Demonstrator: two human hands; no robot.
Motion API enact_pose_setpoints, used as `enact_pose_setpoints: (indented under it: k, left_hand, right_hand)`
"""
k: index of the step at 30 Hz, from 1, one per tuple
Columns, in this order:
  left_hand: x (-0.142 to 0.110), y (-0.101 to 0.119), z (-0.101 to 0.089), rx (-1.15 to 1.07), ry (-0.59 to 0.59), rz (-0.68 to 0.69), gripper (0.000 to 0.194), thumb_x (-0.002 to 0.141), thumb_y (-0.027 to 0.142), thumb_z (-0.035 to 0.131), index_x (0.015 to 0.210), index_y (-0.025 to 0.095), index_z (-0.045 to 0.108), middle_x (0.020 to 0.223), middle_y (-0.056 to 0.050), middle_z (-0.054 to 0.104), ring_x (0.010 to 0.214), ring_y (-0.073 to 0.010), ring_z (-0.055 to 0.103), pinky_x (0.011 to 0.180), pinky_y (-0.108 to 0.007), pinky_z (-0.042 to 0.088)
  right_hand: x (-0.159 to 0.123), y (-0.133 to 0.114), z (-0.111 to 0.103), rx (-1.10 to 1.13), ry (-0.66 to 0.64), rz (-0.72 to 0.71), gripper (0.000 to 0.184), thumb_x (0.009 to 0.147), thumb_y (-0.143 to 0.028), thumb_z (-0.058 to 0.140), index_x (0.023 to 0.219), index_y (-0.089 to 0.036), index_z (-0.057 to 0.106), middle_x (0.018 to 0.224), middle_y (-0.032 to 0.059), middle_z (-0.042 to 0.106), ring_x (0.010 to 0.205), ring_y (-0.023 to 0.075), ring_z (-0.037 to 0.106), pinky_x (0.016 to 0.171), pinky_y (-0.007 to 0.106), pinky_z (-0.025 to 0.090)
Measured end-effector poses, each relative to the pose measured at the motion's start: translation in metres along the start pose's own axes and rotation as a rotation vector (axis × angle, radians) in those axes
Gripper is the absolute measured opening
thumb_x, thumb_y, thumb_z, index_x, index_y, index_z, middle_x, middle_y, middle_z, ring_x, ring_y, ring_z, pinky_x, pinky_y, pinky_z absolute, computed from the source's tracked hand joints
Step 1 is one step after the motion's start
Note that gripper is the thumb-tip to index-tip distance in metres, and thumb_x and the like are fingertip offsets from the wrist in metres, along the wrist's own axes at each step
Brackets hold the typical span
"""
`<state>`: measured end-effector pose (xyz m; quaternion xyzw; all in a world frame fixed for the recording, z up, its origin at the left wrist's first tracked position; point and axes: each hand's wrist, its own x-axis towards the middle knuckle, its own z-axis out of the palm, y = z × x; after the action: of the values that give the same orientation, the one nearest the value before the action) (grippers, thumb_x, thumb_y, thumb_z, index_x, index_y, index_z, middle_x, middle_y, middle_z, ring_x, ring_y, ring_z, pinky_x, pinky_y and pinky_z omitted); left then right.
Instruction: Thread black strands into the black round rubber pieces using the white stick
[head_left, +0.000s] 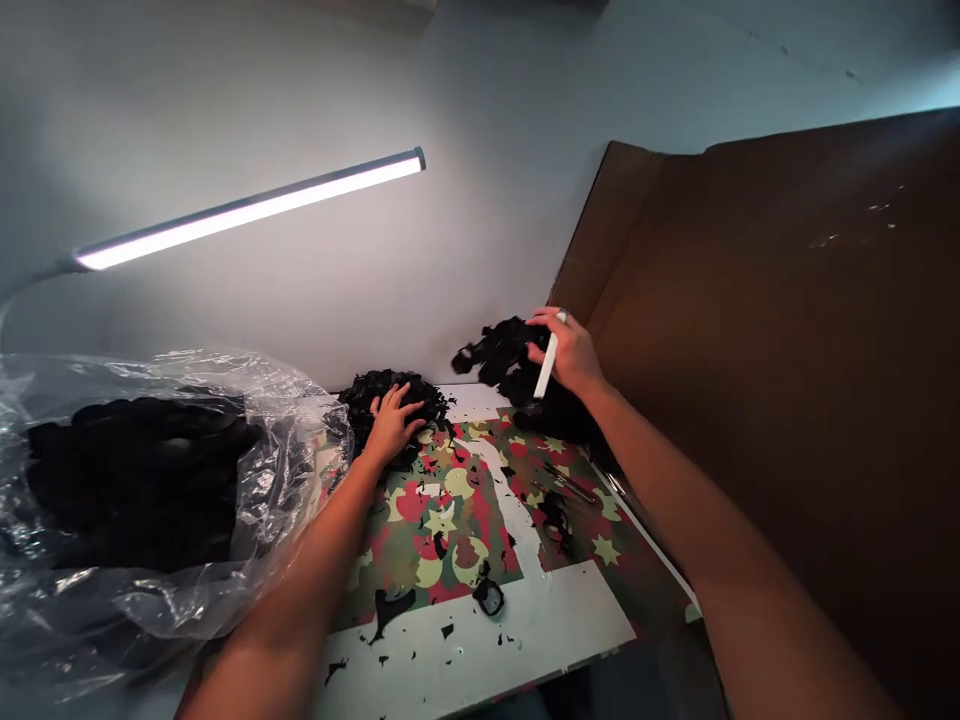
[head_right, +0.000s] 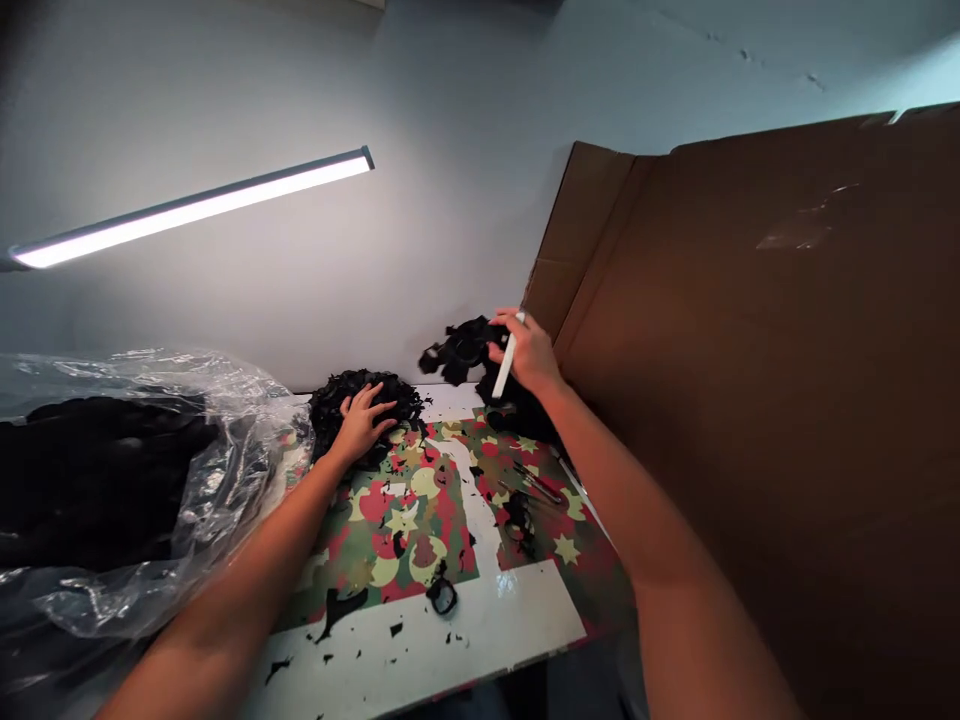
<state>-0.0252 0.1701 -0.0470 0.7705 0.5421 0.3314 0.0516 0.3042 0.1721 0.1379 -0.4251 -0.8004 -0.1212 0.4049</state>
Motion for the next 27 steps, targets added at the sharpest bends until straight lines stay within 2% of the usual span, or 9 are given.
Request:
enact_pose_setpoints:
  k: [6,8,10,12,14,17,20,24,27]
  left_hand:
    - [-0.01,-0.006,-0.017,-0.028,0.054,0.032,0.029,0.094,0.02,0.056,0.119,0.02,0.071,0.151,-0.014,0.051,0.145,-0.0303,0.04,0.118,-0.054,0.033]
    - [-0.015,-0.004,-0.025,-0.028,0.06,0.059,0.028,0.094,0.018,0.056,0.115,0.023,0.073,0.148,-0.011,0.055,0.145,-0.0297,0.041,0.119,-0.056,0.031]
    - [-0.023,0.004,-0.033,-0.025,0.057,0.087,0.03,0.094,0.015,0.054,0.115,0.027,0.073,0.147,-0.007,0.057,0.145,-0.0279,0.04,0.121,-0.057,0.024]
    - [-0.035,0.016,-0.041,-0.025,0.056,0.097,0.034,0.096,0.013,0.05,0.118,0.029,0.071,0.147,-0.005,0.056,0.145,-0.0255,0.039,0.122,-0.055,0.02]
    - [-0.052,0.029,-0.048,-0.028,0.062,0.074,0.035,0.098,0.013,0.046,0.12,0.027,0.069,0.145,-0.007,0.058,0.142,-0.0252,0.042,0.12,-0.051,0.026]
    - [-0.083,0.044,-0.059,-0.036,0.043,0.002,0.027,0.099,0.021,0.046,0.114,0.023,0.068,0.122,-0.012,0.066,0.123,-0.0283,0.056,0.105,-0.046,0.043]
    - [-0.112,0.047,-0.065,-0.059,-0.038,-0.05,0.013,0.092,0.026,0.061,0.101,0.021,0.068,0.101,-0.009,0.067,0.101,-0.0289,0.063,0.091,-0.043,0.05]
    - [-0.129,0.04,-0.07,-0.129,-0.121,-0.1,0.015,0.081,0.013,0.066,0.094,0.02,0.066,0.099,-0.008,0.067,0.095,-0.0272,0.064,0.084,-0.04,0.051]
    - [-0.128,0.038,-0.076,-0.218,-0.153,-0.126,0.021,0.078,0.008,0.061,0.094,0.021,0.065,0.091,-0.004,0.067,0.084,-0.023,0.065,0.077,-0.035,0.051]
  right_hand:
    - [-0.097,-0.087,0.074,0.087,-0.331,-0.186,0.037,0.082,-0.016,0.069,0.118,-0.02,0.066,0.14,0.0113,0.06,0.113,0.0254,0.065,0.093,0.035,0.053]
    - [-0.119,-0.106,0.085,0.036,-0.425,-0.288,0.044,0.082,-0.018,0.072,0.125,-0.021,0.064,0.15,0.0121,0.052,0.111,0.0273,0.065,0.094,0.038,0.051]
    - [-0.131,-0.116,0.084,-0.01,-0.451,-0.292,0.069,0.082,-0.027,0.077,0.145,-0.02,0.049,0.159,0.0155,0.037,0.117,0.0302,0.061,0.097,0.042,0.048]
    - [-0.136,-0.116,0.077,-0.05,-0.469,-0.225,0.095,0.079,-0.038,0.08,0.157,-0.016,0.03,0.161,0.0209,0.031,0.128,0.0338,0.053,0.099,0.045,0.045]
    - [-0.139,-0.108,0.071,-0.089,-0.533,-0.118,0.103,0.077,-0.044,0.082,0.158,-0.013,0.026,0.156,0.0239,0.038,0.132,0.0356,0.049,0.101,0.048,0.042]
    - [-0.147,-0.085,0.069,-0.14,-0.649,0.025,0.078,0.079,-0.031,0.081,0.147,-0.017,0.047,0.145,0.0186,0.056,0.126,0.0342,0.055,0.098,0.046,0.044]
    - [-0.153,-0.059,0.068,-0.179,-0.649,0.109,0.061,0.078,-0.012,0.075,0.136,-0.019,0.06,0.14,0.0167,0.06,0.122,0.0352,0.056,0.095,0.047,0.044]
    - [-0.148,-0.038,0.056,-0.168,-0.68,0.151,0.068,0.075,-0.01,0.073,0.14,-0.022,0.058,0.147,0.0154,0.054,0.132,0.037,0.049,0.101,0.052,0.039]
    - [-0.135,-0.048,0.044,-0.093,-0.782,0.119,0.081,0.07,-0.01,0.072,0.147,-0.025,0.05,0.154,0.0127,0.046,0.144,0.0409,0.035,0.108,0.059,0.031]
